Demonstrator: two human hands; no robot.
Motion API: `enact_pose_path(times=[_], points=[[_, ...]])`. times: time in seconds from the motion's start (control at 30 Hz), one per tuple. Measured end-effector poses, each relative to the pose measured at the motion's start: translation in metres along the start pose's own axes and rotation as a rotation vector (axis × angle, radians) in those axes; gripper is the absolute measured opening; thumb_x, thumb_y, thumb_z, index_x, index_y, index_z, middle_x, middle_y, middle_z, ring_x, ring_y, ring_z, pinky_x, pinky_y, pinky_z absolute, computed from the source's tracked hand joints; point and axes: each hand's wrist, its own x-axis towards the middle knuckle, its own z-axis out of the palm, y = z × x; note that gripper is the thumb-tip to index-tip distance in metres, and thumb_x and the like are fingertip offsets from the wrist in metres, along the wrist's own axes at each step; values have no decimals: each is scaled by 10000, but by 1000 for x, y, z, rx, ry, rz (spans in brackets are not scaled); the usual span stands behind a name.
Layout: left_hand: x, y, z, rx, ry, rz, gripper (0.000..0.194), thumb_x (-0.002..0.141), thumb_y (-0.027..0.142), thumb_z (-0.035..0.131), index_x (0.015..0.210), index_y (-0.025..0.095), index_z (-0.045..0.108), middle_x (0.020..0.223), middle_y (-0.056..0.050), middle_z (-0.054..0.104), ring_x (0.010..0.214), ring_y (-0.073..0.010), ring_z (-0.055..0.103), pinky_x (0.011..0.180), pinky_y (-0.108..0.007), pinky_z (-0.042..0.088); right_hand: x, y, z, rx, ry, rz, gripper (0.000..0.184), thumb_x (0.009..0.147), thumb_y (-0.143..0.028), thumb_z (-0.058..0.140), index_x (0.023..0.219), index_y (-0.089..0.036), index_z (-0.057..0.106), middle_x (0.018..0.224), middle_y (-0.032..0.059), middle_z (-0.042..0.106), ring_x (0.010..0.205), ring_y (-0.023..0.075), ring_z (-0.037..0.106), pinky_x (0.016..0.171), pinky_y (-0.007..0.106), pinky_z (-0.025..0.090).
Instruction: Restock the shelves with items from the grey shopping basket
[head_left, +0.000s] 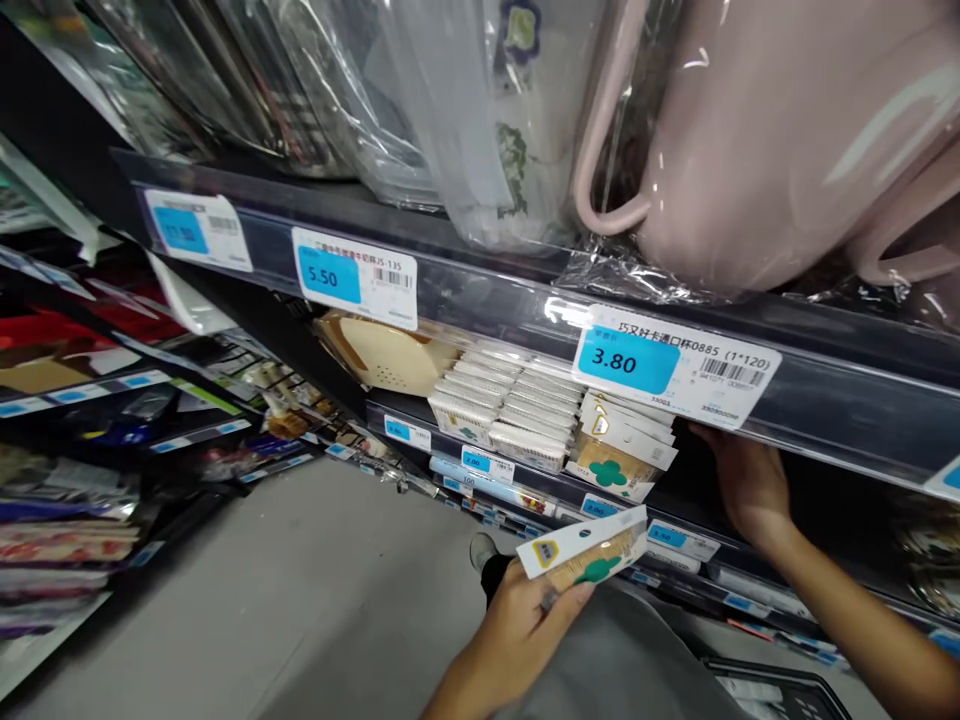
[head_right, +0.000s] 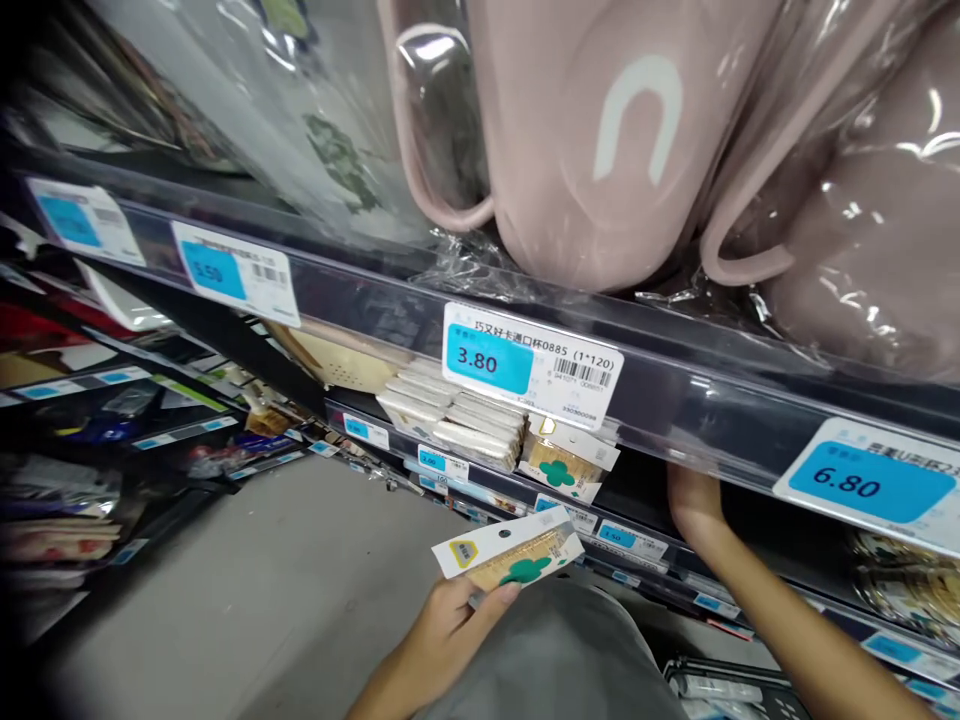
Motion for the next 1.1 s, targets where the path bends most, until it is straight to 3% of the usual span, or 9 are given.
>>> enact_pose_path(times=[0.07,0.17,0.23,0.4,0.5,0.6,0.73,0.93,1.1], points=[[6,4,-1,15,-31,31,345,1011,380,514,1282,299,712,1239,-55,741,1131,-246,702,976,-383,586,-29,-15,-12,-28,-42,-76,318,964,-536,553,1167,-332,687,1067,38,719,891,202,673,811,340,570],[18,13,-2,30,-72,137,309,1024,375,502,1160,238,745,1068,-75,758,985,-226,699,869,-334,582,-64,-30,-17,-215,-387,-172,392,914,-371,692,1293,-285,642,1080,70,696,863,180,676,791,292,581],[26,16,-1,36,-93,226,309,1026,387,500,1057,189,735,970,-79,729,901,-209,670,805,-314,551,-78,-31,-12,-282,-487,-218,413,908,-265,702,1312,-269,620,1088,80,694,889,179,696,782,270,592],[35,13,10,-13,31,275,235,1022,329,527,1078,170,691,1013,-89,691,943,-187,642,851,-298,507,-86,-24,-3,-251,-446,-340,232,924,-126,621,1115,-248,668,948,63,720,849,197,722,724,280,610],[34,11,18,-38,223,196,277,995,324,585,1218,176,658,1085,-104,670,1019,-189,641,900,-293,508,-82,-26,-5,-290,-314,-363,242,906,-113,644,1105,-246,680,962,68,723,818,206,721,689,294,608],[35,11,24,-44,324,57,286,1009,289,547,1254,184,651,921,-57,659,867,-155,636,813,-269,515,-75,-28,-6,-345,-166,-325,188,895,-132,673,1035,-252,707,957,61,728,788,219,718,669,311,603],[35,13,32,-51,282,22,272,1008,246,512,1210,178,681,799,-23,642,710,-126,599,695,-243,496,-62,-30,0,-410,-160,-328,147,913,-171,683,1030,-250,722,940,61,740,803,222,725,717,318,613],[32,10,37,-67,265,65,231,991,202,505,1098,178,709,822,-44,676,727,-142,607,682,-253,494,-49,-29,9,-419,-308,-323,167,934,-177,661,1068,-252,725,993,67,755,864,229,740,746,327,617],[31,8,34,-76,269,60,233,1000,213,492,1082,179,707,796,-43,663,738,-152,623,678,-255,493,-44,-28,15,-461,-348,-348,193,926,-191,679,1104,-244,730,975,67,768,865,243,751,788,343,621]])
